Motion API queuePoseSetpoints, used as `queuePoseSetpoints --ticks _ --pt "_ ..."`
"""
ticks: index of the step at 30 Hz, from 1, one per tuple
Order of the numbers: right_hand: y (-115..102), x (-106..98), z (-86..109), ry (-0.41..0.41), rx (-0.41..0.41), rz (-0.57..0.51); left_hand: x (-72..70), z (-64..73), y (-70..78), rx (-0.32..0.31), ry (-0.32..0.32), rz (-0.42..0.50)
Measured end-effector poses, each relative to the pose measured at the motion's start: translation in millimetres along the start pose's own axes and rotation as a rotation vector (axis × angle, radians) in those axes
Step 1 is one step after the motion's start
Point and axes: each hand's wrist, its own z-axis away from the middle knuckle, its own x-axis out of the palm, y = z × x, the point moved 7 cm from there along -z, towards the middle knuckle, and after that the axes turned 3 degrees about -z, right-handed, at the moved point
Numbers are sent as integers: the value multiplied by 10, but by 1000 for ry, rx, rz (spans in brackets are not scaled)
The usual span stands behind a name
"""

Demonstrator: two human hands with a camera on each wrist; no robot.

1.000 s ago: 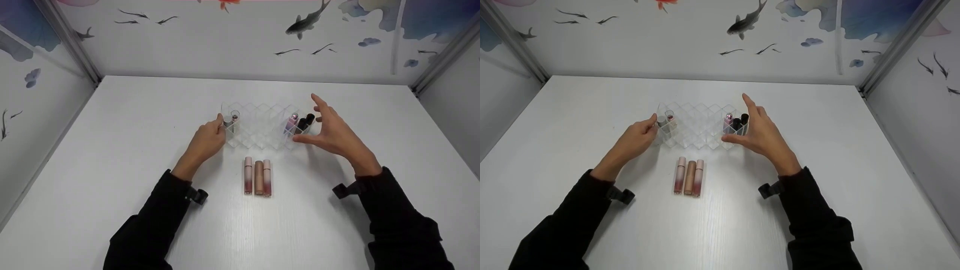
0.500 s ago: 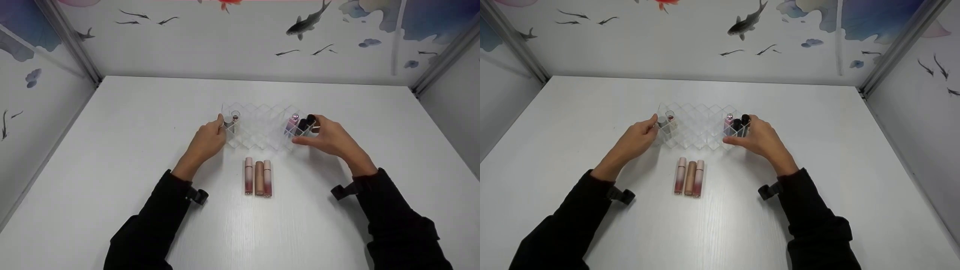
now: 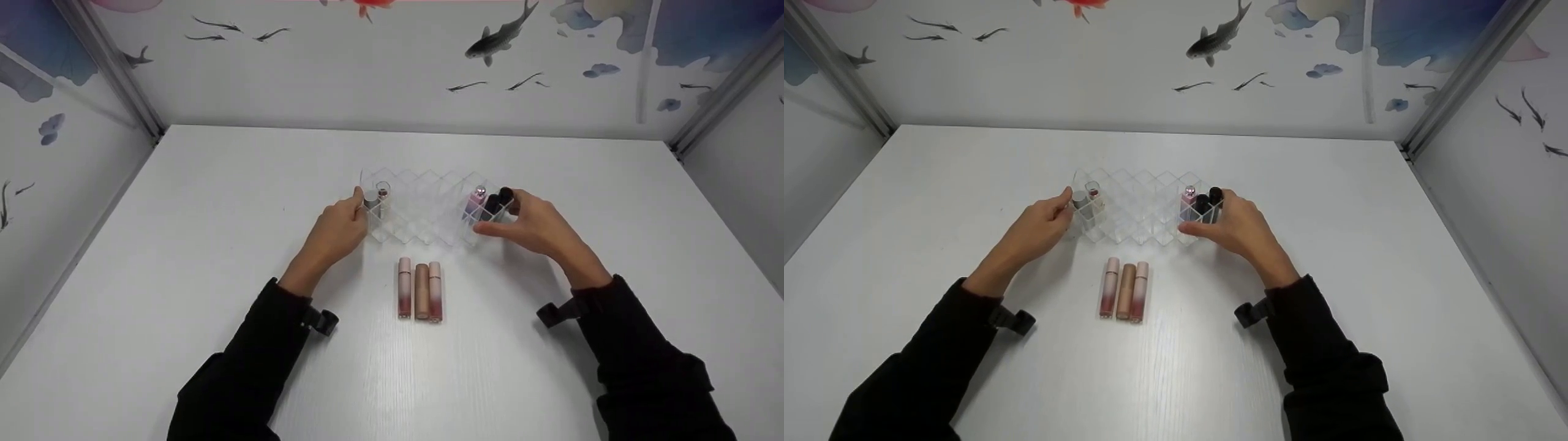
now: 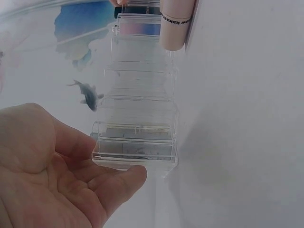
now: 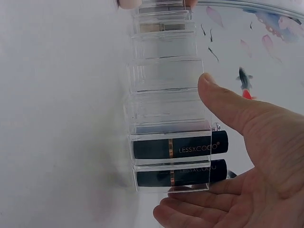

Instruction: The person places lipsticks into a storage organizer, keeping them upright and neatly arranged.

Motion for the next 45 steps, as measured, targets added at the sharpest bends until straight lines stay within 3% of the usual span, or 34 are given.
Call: queuePoseSetpoints --ticks 8,15,26,30,38,45 --pt "-20 -15 0 10 -2 15 -17 -1 -4 10 -19 25" --pt "-12 -16 -3 11 0 18 -19 3 -53 -44 -80 50" --pt "-5 -8 -20 3 15 6 -86 25 -44 -79 -84 50" --pt "-2 -9 -19 2 19 5 -150 49 -13 -82 -56 23" --pt "13 -4 -8 -1 10 -9 -322 114 74 -50 117 -74" --pt "14 5 -3 -14 10 -18 -303 157 126 -27 83 -86"
